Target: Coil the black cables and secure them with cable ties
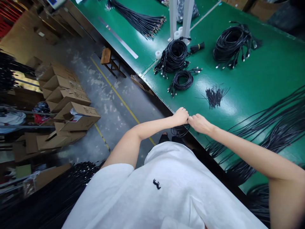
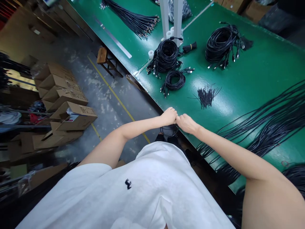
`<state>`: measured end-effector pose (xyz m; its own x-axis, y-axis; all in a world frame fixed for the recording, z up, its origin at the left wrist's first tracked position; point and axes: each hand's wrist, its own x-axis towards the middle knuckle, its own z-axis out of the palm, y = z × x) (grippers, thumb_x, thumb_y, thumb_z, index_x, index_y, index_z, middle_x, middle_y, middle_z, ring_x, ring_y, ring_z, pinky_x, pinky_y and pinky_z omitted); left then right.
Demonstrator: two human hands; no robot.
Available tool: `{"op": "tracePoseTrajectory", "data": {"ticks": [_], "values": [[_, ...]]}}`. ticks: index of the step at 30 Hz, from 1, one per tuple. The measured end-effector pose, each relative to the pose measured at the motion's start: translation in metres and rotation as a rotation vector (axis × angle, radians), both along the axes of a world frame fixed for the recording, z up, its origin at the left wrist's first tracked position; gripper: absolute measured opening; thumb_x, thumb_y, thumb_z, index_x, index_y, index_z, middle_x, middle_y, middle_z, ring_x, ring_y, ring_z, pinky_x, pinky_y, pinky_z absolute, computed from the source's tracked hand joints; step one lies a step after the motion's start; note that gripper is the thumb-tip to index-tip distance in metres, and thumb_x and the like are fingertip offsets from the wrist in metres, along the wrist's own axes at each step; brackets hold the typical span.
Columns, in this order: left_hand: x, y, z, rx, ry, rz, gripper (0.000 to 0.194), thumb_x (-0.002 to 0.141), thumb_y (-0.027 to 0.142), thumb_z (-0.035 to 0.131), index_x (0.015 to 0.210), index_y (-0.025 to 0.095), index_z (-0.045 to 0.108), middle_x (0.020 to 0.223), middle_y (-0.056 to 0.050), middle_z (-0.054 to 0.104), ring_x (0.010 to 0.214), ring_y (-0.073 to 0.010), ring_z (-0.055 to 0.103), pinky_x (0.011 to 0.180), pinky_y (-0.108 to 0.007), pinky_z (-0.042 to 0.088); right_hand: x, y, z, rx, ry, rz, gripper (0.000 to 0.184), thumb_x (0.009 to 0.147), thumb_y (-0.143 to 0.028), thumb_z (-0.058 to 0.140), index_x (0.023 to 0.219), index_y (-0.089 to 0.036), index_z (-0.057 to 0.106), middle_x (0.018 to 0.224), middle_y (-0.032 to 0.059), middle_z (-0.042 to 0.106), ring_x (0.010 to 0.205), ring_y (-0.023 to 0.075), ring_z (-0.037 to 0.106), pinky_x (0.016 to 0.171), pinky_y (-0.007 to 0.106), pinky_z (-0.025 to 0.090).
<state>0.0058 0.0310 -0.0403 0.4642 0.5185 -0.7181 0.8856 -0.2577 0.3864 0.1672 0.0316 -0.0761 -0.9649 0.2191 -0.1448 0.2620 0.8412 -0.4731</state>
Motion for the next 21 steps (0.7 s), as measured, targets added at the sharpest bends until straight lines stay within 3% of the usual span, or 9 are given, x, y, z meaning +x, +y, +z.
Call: {"op": "tracePoseTrajectory", "data": {"ticks": [2, 5, 7, 10, 13, 16, 21], "values": [[0.004, -0.003, 0.014, -0.079, 0.116, 0.118, 0.041, 0.089, 0.039, 0.058, 0.101, 0.002, 0.069, 0.103, -0.027, 0.068, 0.098, -0.0351, 0.065, 0.087, -0.043, 0.045, 0.001, 0.010, 0.001, -0.034, -0.113, -0.079, 0.024, 0.090, -0.010, 0.042, 0.088, -0.009, 0.065, 0.084, 0.0121, 0.061, 0.070, 0.0211, 0.049, 0.064, 0.035, 0.021], [-0.002, -0.007, 0.034, -0.356, -0.079, 0.116, 0.038, 0.087, 0.048, 0.060, 0.093, 0.013, 0.072, 0.092, -0.015, 0.071, 0.084, -0.0261, 0.067, 0.077, -0.034, 0.047, 0.002, 0.013, 0.010, -0.064, -0.162, -0.106, 0.024, 0.089, -0.010, 0.042, 0.090, -0.009, 0.066, 0.086, 0.0127, 0.061, 0.072, 0.0213, 0.050, 0.064, 0.035, 0.020], [-0.011, -0.007, 0.039, -0.290, -0.183, 0.145, 0.027, 0.090, 0.040, 0.058, 0.091, 0.017, 0.072, 0.099, -0.012, 0.072, 0.095, -0.0252, 0.066, 0.084, -0.034, 0.047, 0.001, 0.009, 0.020, -0.072, -0.142, -0.070, 0.027, 0.090, -0.009, 0.039, 0.091, -0.009, 0.066, 0.086, 0.0127, 0.061, 0.073, 0.0210, 0.050, 0.064, 0.035, 0.020], [-0.017, -0.009, 0.030, 0.022, -0.195, 0.269, 0.029, 0.085, 0.026, 0.063, 0.111, 0.014, 0.068, 0.132, -0.016, 0.062, 0.126, -0.0295, 0.054, 0.103, -0.041, 0.041, -0.002, 0.004, 0.031, -0.058, -0.090, -0.054, 0.030, 0.091, -0.009, 0.037, 0.093, -0.009, 0.067, 0.088, 0.0134, 0.062, 0.074, 0.0213, 0.050, 0.065, 0.035, 0.020], [-0.009, -0.022, 0.011, -0.127, -0.095, 0.396, 0.032, 0.083, 0.029, 0.065, 0.111, 0.013, 0.066, 0.118, -0.018, 0.069, 0.118, -0.0329, 0.061, 0.099, -0.045, 0.045, -0.004, 0.003, 0.032, -0.070, -0.069, -0.072, 0.029, 0.090, -0.008, 0.038, 0.094, -0.008, 0.066, 0.087, 0.0136, 0.062, 0.075, 0.0217, 0.050, 0.065, 0.035, 0.020], [0.012, -0.044, -0.010, -0.236, -0.012, 0.704, 0.025, 0.086, 0.028, 0.058, 0.107, 0.016, 0.066, 0.101, -0.015, 0.073, 0.104, -0.0327, 0.066, 0.094, -0.046, 0.047, -0.007, 0.002, 0.024, -0.148, -0.135, -0.152, 0.027, 0.089, -0.008, 0.039, 0.094, -0.007, 0.066, 0.087, 0.0141, 0.062, 0.076, 0.0219, 0.053, 0.066, 0.035, 0.022], [0.043, -0.071, -0.036, -0.390, -0.386, 1.572, 0.029, 0.077, 0.008, 0.054, 0.103, 0.015, 0.064, 0.106, -0.009, 0.071, 0.108, -0.0232, 0.062, 0.101, -0.039, 0.044, -0.018, -0.013, 0.016, -0.287, -0.304, -0.462, 0.028, 0.090, -0.010, 0.039, 0.093, -0.006, 0.066, 0.090, 0.0171, 0.065, 0.076, 0.0219, 0.058, 0.064, 0.034, 0.024]]}}
